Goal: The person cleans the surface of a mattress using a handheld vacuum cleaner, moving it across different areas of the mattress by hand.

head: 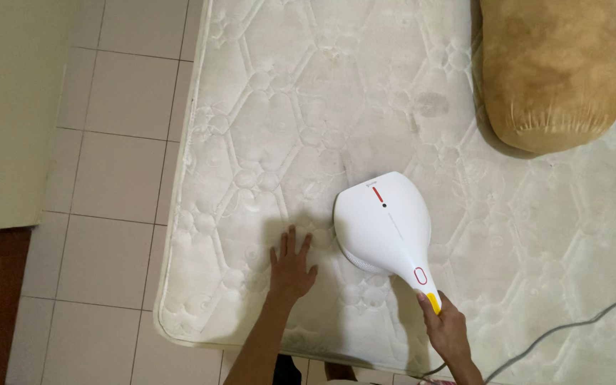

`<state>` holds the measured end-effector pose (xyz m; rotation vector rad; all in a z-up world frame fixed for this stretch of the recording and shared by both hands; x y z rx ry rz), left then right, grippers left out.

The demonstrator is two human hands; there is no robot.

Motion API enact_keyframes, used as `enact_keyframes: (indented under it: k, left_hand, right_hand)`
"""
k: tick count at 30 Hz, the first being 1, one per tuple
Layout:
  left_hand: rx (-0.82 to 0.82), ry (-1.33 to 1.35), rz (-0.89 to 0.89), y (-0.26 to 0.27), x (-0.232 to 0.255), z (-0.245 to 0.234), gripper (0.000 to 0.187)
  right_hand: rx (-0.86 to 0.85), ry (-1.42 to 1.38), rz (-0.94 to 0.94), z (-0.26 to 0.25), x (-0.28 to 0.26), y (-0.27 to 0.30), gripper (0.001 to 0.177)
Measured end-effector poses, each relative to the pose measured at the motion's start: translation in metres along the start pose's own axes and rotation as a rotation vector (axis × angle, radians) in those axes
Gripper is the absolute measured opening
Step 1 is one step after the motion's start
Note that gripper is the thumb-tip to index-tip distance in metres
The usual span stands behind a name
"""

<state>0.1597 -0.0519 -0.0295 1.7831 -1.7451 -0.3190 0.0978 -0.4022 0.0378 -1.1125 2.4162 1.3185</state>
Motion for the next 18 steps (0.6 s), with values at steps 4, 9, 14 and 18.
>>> enact_keyframes:
  k: [4, 9, 14, 18]
  left_hand:
    - [-0.166, -0.074, -0.064, -0.003, 0.006, 0.01, 0.092]
    - [-0.209, -0.127, -0.033, -0.008, -0.003, 0.014, 0.091]
    - [-0.221, -0.146, -0.03, -0.01, -0.003, 0.016, 0.093]
    - [-0.237, -0.159, -0.025, -0.013, -0.003, 0.016, 0.095]
  right_hand:
    - [0.01, 0.044, -0.031, -0.004, -0.021, -0.003, 0.059]
    - [-0.008, 0.114, -0.068, -0.007, -0.056, -0.021, 0.068]
    - [-0.032, 0.155, -0.202, -0.001, -0.115, -0.045, 0.075]
    - [-0.119, 0.273, -0.178, 0.015, -0.166, -0.076, 0.082]
Point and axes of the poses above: each hand's wrist, its own y-axis away from the middle knuckle, its own z-axis out of the palm, x = y × z, the point moved 7 cm from there along -y, towards the middle knuckle, and after that the axes turned 6 degrees about -y, right-handed, at the moved point
